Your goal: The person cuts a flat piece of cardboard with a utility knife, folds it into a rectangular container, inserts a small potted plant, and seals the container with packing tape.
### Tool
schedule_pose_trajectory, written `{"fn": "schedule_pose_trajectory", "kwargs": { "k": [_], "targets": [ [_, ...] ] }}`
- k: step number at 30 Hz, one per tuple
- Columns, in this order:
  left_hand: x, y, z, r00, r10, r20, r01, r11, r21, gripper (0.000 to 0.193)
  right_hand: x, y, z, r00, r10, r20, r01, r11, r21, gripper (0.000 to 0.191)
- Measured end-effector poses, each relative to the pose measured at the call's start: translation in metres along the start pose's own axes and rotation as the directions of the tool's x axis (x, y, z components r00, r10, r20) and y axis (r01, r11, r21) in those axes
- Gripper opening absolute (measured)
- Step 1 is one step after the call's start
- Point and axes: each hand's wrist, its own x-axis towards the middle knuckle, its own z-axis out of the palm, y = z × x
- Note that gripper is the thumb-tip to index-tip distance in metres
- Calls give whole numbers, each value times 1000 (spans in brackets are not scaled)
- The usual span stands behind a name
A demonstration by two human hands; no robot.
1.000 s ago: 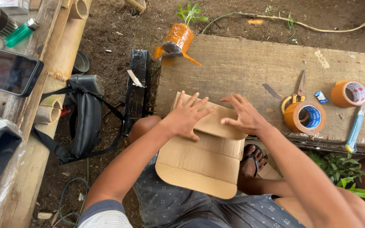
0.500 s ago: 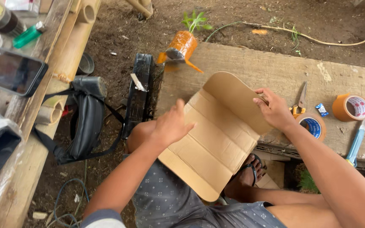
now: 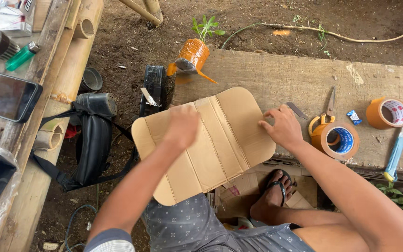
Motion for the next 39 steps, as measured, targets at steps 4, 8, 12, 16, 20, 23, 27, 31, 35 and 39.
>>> {"fn": "schedule_pose_trajectory", "kwargs": {
  "k": [4,8,12,16,20,23,27,31,35,39],
  "targets": [
    [21,88,3,959,89,269,-2,952,-307,67,9,3,-21,998,18,56,-17,999,-28,56],
    [42,122,4,965,90,246,-32,972,-232,124,13,39,-26,996,47,-82,-49,999,-20,41],
    [50,114,16,988,73,136,-37,967,-252,134,10,86,-10,994,67,-87,-72,996,-46,55],
    [49,109,32,998,65,-3,-64,965,-254,133,17,119,10,987,162,-20,-162,987,-13,34],
    [50,110,37,997,66,31,-56,965,-258,133,30,132,11,994,111,-23,-112,992,-61,27],
    [52,109,37,997,63,33,-52,964,-259,133,41,129,-1,961,265,86,-271,960,70,32],
    [51,107,39,998,60,20,-53,961,-272,132,55,95,-17,984,117,133,-128,989,74,25],
    [49,106,40,997,69,18,-61,959,-277,134,86,25,-8,986,119,119,-144,962,230,32],
    [50,105,38,997,60,51,-45,967,-252,151,112,-36,5,978,76,197,-90,994,65,39],
    [52,103,37,996,67,59,-48,959,-281,153,124,-63,19,983,85,163,-96,994,60,39]
  ]
}}
